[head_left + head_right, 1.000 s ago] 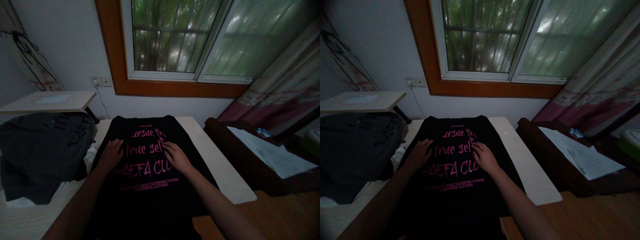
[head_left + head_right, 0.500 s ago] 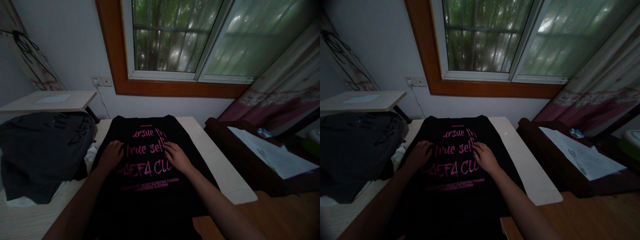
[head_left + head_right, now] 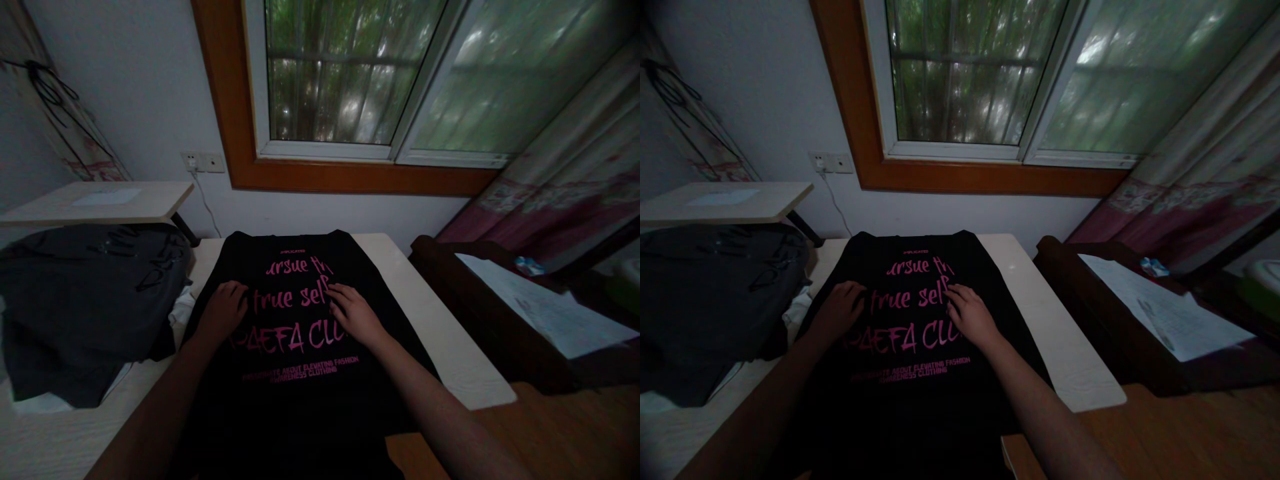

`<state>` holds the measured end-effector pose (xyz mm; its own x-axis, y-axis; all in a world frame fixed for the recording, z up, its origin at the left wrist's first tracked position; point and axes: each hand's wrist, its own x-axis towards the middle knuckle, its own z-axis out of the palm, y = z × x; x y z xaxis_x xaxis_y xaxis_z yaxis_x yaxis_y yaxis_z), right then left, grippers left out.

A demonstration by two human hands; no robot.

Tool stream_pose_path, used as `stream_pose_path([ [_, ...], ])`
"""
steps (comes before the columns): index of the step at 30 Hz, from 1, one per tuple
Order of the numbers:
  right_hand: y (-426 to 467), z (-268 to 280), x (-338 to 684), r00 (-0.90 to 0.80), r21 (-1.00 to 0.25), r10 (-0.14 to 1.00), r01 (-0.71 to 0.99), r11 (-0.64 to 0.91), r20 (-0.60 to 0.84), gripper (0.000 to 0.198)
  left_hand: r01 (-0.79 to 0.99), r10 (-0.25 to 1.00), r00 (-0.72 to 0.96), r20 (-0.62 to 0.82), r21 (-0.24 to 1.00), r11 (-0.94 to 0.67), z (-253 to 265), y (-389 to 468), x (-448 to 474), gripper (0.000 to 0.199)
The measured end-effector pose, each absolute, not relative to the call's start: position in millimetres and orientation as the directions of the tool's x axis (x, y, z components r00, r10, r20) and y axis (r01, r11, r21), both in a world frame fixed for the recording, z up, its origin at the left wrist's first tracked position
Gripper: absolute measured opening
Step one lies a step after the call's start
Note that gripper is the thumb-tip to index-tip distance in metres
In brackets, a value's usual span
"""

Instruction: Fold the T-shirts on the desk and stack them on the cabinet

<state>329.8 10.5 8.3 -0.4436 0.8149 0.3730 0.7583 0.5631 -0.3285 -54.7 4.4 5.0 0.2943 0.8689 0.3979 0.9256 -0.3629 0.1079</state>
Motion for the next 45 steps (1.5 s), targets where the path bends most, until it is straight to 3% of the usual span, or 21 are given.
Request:
stream_pose_path([
  [18,11.7,7.2,329.9,-0.437,-0.332,0.815,0.758,0.561,0.379,0.037,0.931,0.865,0.298,0.403,0.076,-0.356,3.7,4.2,-55.5,0.025],
  [34,10.8,7.7,329.6,-0.435,-0.333,0.820,0.762,0.555,0.371,0.037,0.923,0.864,0.290,0.411,0.117,-0.366,5.0,2.8,-54.5,0.022],
  [45,29.6,17.8,342.5,-0.352,-0.455,0.851,0.730,0.511,0.390,0.030,0.906,0.859,0.288,0.423,0.170,-0.387,9.0,2.0,-54.0,0.030],
])
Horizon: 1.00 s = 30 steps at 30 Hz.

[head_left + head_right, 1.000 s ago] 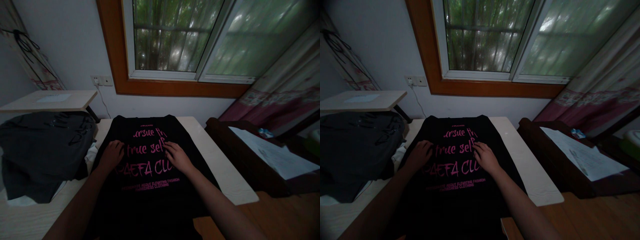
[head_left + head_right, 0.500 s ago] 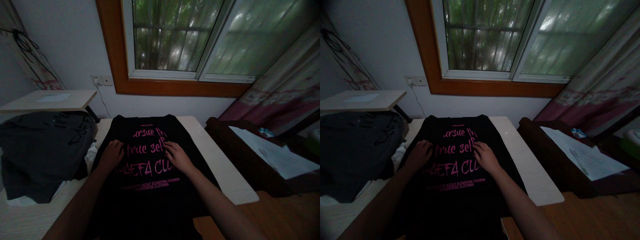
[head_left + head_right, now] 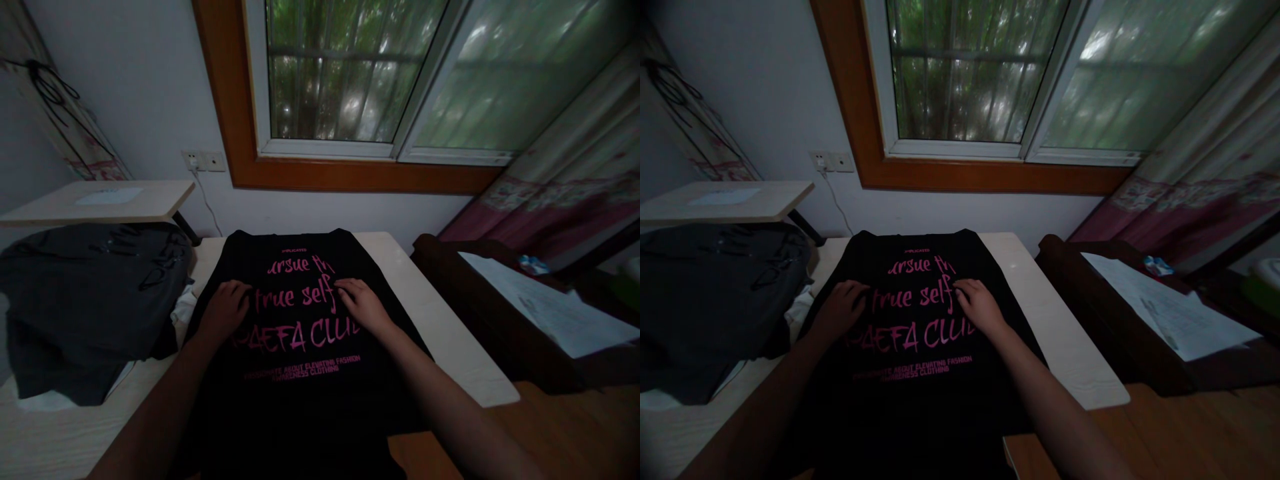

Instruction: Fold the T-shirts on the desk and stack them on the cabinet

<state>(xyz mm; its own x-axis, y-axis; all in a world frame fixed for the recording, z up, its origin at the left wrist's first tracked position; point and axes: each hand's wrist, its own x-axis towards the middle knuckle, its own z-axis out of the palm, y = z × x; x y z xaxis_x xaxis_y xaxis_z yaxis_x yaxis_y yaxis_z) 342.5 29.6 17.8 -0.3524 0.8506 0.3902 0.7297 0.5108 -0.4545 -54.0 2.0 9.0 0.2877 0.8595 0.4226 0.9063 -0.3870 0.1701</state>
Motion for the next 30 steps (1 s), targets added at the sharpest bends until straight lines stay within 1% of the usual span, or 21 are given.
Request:
stream_pose_path([
  [3,48.9,20.0,357.9,-0.235,-0.458,0.870,0.774,0.437,0.433,0.030,0.921,0.861,0.247,0.445,0.169,-0.351,12.1,3.3,-56.9,0.028],
  [8,85.6,13.0,386.4,-0.020,-0.429,0.868,0.864,0.265,0.496,0.027,0.958,0.846,0.117,0.520,0.165,-0.234,15.7,5.6,-72.8,0.023],
  [12,102.8,10.5,394.3,0.124,-0.392,0.875,0.916,0.080,0.467,0.031,0.977,0.828,0.034,0.560,0.154,-0.144,12.1,6.4,-87.5,0.026],
  [15,106.3,13.4,390.4,0.205,-0.307,0.893,0.948,-0.080,0.400,0.035,0.990,0.856,-0.031,0.517,0.135,-0.045,8.6,6.6,-92.2,0.032],
  [17,104.6,16.4,386.2,0.230,-0.241,0.898,0.960,-0.145,0.375,0.036,0.993,0.878,-0.071,0.473,0.119,0.017,8.5,5.9,-91.8,0.036],
  [22,90.3,23.6,380.0,0.191,-0.099,0.920,0.981,-0.166,0.342,0.038,0.989,0.911,-0.147,0.384,0.078,0.127,17.2,-1.5,-85.7,0.043],
  [24,83.7,26.4,379.5,0.198,-0.077,0.933,0.980,-0.183,0.300,0.039,0.982,0.923,-0.188,0.335,0.070,0.175,20.4,-5.9,-83.7,0.044],
  [27,77.0,30.6,379.4,0.231,-0.090,0.949,0.972,-0.217,0.213,0.042,0.973,0.941,-0.232,0.245,0.042,0.229,22.0,-12.7,-82.8,0.043],
  [30,74.4,33.7,379.9,0.246,-0.109,0.958,0.967,-0.231,0.148,0.044,0.974,0.955,-0.222,0.194,-0.001,0.227,22.9,-19.0,-83.8,0.045],
])
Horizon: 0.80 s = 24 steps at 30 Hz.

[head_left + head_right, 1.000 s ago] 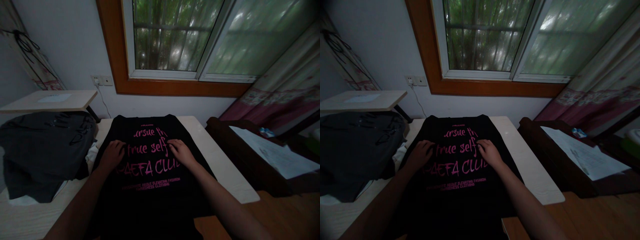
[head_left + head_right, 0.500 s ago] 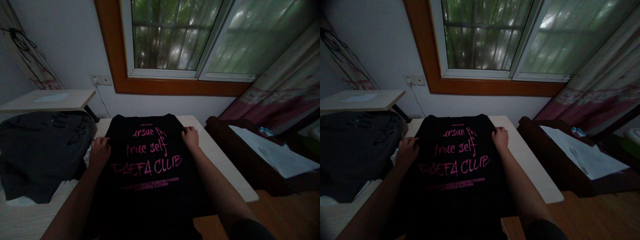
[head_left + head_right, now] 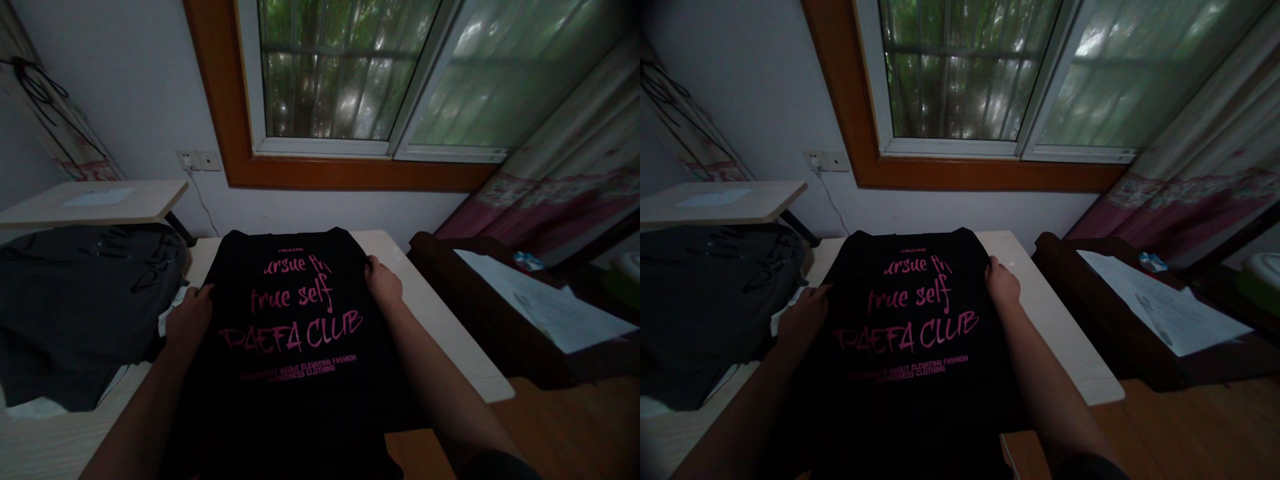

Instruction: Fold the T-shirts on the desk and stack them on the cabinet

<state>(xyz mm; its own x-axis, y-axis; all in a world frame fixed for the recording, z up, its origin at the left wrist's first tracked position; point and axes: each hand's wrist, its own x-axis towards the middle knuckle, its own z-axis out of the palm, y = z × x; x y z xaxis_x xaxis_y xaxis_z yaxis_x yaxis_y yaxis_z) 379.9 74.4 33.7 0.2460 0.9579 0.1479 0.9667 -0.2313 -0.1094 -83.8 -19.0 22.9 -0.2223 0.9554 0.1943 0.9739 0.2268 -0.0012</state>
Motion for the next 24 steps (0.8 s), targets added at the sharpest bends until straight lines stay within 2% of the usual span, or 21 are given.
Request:
stream_pose_path([
  [7,65.8,34.2,387.8,0.241,-0.107,0.964,0.967,-0.230,0.115,0.048,0.979,0.974,-0.200,0.108,-0.029,0.204,32.7,-35.6,-85.0,0.048],
  [16,63.4,34.7,402.9,0.256,-0.123,0.967,0.960,-0.253,0.010,0.050,0.992,0.989,-0.123,0.080,-0.020,0.125,33.0,-49.9,-93.9,0.048],
  [21,90.4,40.9,412.6,0.268,-0.286,0.961,0.918,-0.275,-0.067,0.044,0.991,0.979,-0.037,0.200,-0.119,0.062,53.4,-39.1,-92.7,0.044],
  [24,105.2,50.3,407.5,0.237,-0.446,0.971,0.866,-0.226,-0.032,0.032,0.996,0.950,0.025,0.311,-0.090,0.003,68.9,-23.8,-88.8,0.039],
])
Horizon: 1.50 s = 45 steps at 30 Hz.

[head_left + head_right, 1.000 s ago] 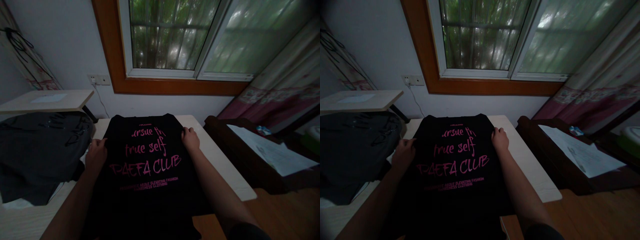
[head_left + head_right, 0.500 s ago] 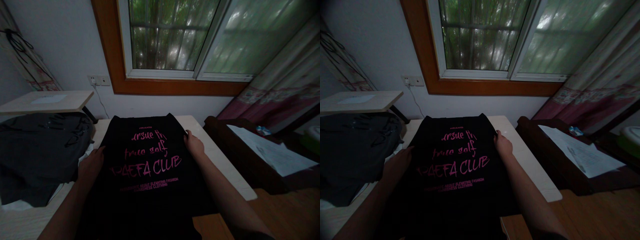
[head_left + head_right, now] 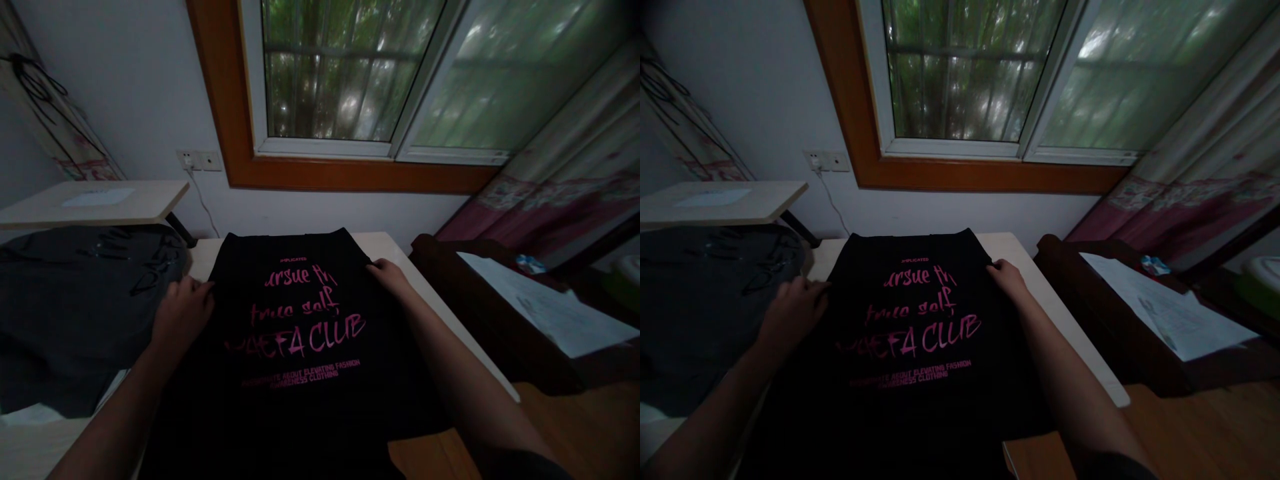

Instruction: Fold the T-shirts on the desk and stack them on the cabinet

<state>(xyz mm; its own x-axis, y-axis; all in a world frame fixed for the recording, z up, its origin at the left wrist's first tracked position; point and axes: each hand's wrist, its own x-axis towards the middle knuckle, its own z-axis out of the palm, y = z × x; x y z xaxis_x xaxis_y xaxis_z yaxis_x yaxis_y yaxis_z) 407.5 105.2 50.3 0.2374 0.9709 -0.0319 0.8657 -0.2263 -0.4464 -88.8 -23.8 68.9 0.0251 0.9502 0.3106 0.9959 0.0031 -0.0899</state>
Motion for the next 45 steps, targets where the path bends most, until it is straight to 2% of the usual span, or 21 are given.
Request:
stream_pose_path([
  [3,111.6,62.6,385.8,0.204,-0.580,0.974,0.807,-0.112,0.096,0.026,0.983,0.938,0.100,0.332,0.114,-0.145,77.9,2.1,-77.3,0.034],
  [6,107.9,75.1,348.1,0.109,-0.640,0.969,0.766,0.061,0.222,0.025,0.847,0.965,0.144,0.220,0.477,-0.235,79.8,37.0,-52.0,0.034],
  [8,100.6,81.9,318.5,0.037,-0.634,0.960,0.758,0.153,0.276,0.023,0.676,0.988,0.148,0.037,0.725,-0.128,78.6,61.8,-27.7,0.039],
  [9,95.7,84.6,303.7,-0.002,-0.625,0.957,0.756,0.192,0.291,0.022,0.536,0.986,0.160,-0.051,0.843,-0.043,77.5,73.7,-14.4,0.045],
  [11,84.5,88.3,276.0,-0.098,-0.608,0.949,0.747,0.268,0.298,0.020,0.278,0.971,0.144,-0.189,0.950,0.143,74.4,95.3,11.5,0.057],
  [14,66.8,89.5,243.8,-0.233,-0.577,0.934,0.738,0.350,0.270,0.022,0.096,0.962,0.145,-0.229,0.971,0.217,66.7,122.0,41.2,0.074],
  [17,52.6,87.2,225.2,-0.355,-0.582,0.900,0.688,0.434,0.252,0.020,0.066,0.975,0.086,-0.204,0.978,0.199,55.9,143.9,54.5,0.087],
  [20,46.6,84.6,219.1,-0.406,-0.623,0.886,0.639,0.451,0.225,0.020,0.114,0.990,-0.016,-0.139,0.984,0.140,48.0,162.7,53.8,0.093],
  [23,49.4,85.4,219.5,-0.387,-0.694,0.898,0.588,0.416,0.210,0.017,0.214,0.997,-0.060,-0.047,0.975,0.058,51.0,177.7,43.2,0.084],
  [28,65.3,99.3,210.5,-0.366,-0.839,0.914,0.431,0.332,0.174,0.018,0.399,0.992,-0.066,0.111,0.914,-0.076,80.3,197.7,12.8,0.078],
  [31,76.4,108.1,191.0,-0.372,-0.893,0.917,0.349,0.283,0.145,0.027,0.400,0.988,-0.027,0.151,0.908,-0.128,99.9,209.6,-11.0,0.083],
  [35,86.2,109.2,153.5,-0.400,-0.920,0.904,0.275,0.279,0.154,0.032,0.305,0.993,0.037,0.116,0.945,-0.122,110.5,223.4,-52.5,0.092],
  [40,85.4,93.3,107.7,-0.480,-0.906,0.867,0.296,0.303,0.133,0.031,0.334,1.000,0.003,0.031,0.942,-0.030,91.9,226.0,-105.4,0.097],
  [45,74.6,69.0,88.0,-0.652,-0.872,0.756,0.399,0.284,-0.052,0.037,0.323,0.995,-0.083,-0.062,0.942,0.086,59.7,211.8,-131.1,0.094],
])
